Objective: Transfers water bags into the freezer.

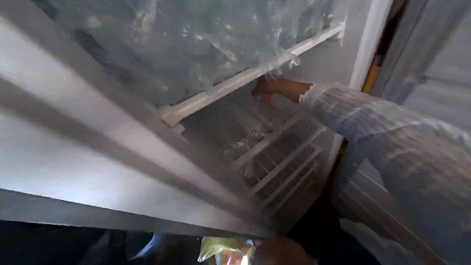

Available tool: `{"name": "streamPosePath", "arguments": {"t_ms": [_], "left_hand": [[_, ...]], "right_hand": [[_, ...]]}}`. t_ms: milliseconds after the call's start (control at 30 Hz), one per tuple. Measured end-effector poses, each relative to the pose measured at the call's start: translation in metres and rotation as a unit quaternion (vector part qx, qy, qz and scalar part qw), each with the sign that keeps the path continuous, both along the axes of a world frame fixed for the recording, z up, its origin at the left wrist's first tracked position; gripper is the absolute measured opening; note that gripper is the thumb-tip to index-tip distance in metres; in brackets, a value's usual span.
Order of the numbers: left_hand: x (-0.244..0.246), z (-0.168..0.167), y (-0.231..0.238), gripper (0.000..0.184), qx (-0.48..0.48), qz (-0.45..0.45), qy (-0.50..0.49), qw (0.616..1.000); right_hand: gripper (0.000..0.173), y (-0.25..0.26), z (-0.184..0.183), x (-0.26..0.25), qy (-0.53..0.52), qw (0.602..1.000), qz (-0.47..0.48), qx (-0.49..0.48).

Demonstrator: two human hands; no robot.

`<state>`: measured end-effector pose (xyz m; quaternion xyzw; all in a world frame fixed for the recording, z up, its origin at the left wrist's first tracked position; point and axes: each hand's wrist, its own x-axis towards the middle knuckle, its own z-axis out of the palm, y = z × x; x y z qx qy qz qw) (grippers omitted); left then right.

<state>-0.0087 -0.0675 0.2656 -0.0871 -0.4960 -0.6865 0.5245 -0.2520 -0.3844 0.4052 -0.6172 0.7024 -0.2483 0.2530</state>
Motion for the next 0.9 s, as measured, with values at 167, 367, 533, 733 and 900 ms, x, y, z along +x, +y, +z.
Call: {"name": "streamPosePath", "arguments": {"t_ms": [167, 367, 533, 733, 900], "left_hand": [[-0.013, -0.006, -0.009, 0.026, -0.021, -0.041, 0.020, 0.999], [-0.025, -0.005, -0.008, 0.047, -0.009, -0.057, 0.012, 0.998], [-0.026, -0.007, -0.018, 0.045, -0.004, -0.106, -0.031, 0.994], [-0.040, -0.012, -0.028, 0.045, 0.004, -0.044, -0.104, 0.994], [-0.079, -0.001, -0.052, 0.047, 0.086, -0.059, -0.073, 0.992]], "right_hand": [[0.049, 0.016, 0.007, 0.022, 0.125, 0.989, 0.082, 0.001], [0.044, 0.013, 0.011, 0.010, 0.190, 0.966, 0.175, 0.016], [0.037, 0.038, 0.024, 0.001, 0.047, 0.994, 0.085, 0.052], [0.058, 0.026, -0.001, -0.007, 0.039, 0.994, 0.098, -0.007], [0.051, 0.036, -0.008, -0.022, -0.065, 0.996, 0.059, 0.004]]}}
